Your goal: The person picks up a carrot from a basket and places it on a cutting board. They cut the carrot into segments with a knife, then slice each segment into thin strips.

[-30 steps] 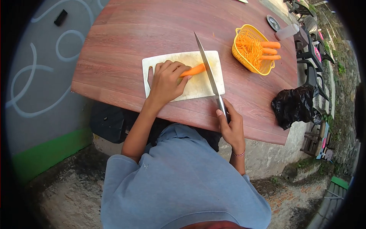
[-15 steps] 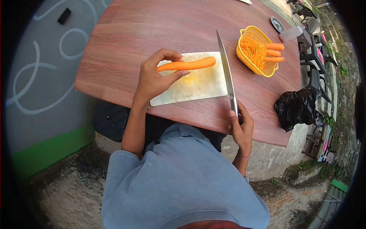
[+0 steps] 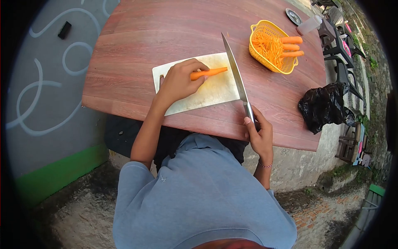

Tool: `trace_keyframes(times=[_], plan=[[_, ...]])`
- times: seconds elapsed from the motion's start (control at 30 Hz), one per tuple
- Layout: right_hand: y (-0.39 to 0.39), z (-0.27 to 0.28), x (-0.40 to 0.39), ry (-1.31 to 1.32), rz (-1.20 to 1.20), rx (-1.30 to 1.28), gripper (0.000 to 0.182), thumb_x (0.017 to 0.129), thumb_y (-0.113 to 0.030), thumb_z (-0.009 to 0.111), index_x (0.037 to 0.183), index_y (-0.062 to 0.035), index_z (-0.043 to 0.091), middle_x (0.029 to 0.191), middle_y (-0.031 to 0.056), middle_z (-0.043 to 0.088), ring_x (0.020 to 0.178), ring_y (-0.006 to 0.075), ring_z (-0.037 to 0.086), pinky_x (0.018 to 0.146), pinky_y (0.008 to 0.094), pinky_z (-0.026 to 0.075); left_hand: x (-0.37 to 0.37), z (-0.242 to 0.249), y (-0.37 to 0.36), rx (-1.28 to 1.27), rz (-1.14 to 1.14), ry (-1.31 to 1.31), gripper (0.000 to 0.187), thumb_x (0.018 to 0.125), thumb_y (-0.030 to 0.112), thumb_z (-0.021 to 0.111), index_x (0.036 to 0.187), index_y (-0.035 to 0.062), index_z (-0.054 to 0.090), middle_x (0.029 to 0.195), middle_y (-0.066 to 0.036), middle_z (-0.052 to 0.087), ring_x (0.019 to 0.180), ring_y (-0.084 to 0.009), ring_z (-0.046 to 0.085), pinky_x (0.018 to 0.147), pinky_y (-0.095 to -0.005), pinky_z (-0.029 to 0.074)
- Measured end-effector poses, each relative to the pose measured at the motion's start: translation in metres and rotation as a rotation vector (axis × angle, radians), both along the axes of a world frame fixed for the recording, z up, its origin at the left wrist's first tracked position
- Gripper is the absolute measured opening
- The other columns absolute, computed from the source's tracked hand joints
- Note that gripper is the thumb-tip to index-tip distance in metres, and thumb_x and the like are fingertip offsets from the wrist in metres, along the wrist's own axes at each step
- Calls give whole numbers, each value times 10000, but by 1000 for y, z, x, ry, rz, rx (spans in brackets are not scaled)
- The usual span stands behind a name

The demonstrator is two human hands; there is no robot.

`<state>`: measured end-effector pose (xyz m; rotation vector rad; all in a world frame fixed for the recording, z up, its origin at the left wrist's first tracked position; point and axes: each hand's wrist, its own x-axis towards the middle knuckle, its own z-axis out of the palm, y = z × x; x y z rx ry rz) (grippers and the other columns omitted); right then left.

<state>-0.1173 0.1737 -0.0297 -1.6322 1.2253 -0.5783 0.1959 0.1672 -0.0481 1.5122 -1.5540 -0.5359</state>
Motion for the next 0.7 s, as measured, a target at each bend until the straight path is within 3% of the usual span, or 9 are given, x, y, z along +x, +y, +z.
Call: trace_keyframes(times=[0.07,0.23,0.3,0.33,0.4,0.47,0.53,0.63,0.7], plan=[[2,4,2,-13,-1,22,480,1042,-150,685,1494,-11,600,851,58,670,643,85,561,601,284,481,-5,-22,-1,-176,7,-288,208,871,98,817,1070,43,800,1040,-96,779,971,-263,728,869,-361,578],[7,0,6,21,54,-63,511,1044,-110,655,1536,-15,553,1117,212,758,847,188,715,792,346,566,-7,-17,1,-135,16,-314,199,874,131,831,1060,60,832,1049,-87,780,954,-254,715,879,-377,578],[10,5,11,19,107,-120,510,1043,-81,631,1542,-16,546,1225,277,737,1088,329,756,941,394,557,-9,-22,1,-235,38,-298,193,868,150,830,1040,64,836,1016,-64,772,887,-245,686,836,-388,571],[12,8,14,19,106,-117,510,1043,-81,631,1542,-16,546,1225,277,737,1088,329,756,941,394,557,-9,-24,0,-232,37,-298,193,868,150,830,1040,64,836,1016,-64,772,887,-245,686,836,-388,571],[14,14,22,55,167,-132,518,1040,-67,624,1549,-20,539,1263,294,715,1193,424,716,992,409,544,-10,-28,-2,-290,36,-293,194,866,151,834,1040,66,836,1026,-50,773,887,-231,685,832,-384,566],[17,10,28,86,174,-150,532,1038,-60,623,1560,-21,526,1189,287,718,1093,433,731,945,410,557,-11,-27,0,-268,33,-307,197,872,146,835,1055,73,838,1044,-57,781,916,-232,703,855,-381,570],[18,0,30,83,210,-453,537,1047,-34,613,1575,-25,519,952,174,702,739,218,667,741,319,546,-12,-27,0,-248,34,-321,202,878,141,835,1071,80,839,1062,-63,789,944,-233,721,879,-377,573],[26,18,31,200,205,-241,546,1037,-24,616,1573,-11,510,970,226,688,843,298,694,829,346,547,-11,-28,0,-252,40,-334,201,880,148,834,1072,90,838,1072,-53,791,945,-226,720,894,-374,555],[28,11,32,170,205,-292,558,1037,-42,624,1581,-21,500,934,212,670,808,326,691,790,382,551,-11,-27,0,-238,33,-335,196,877,153,834,1066,101,839,1071,-39,792,946,-215,715,886,-366,530]])
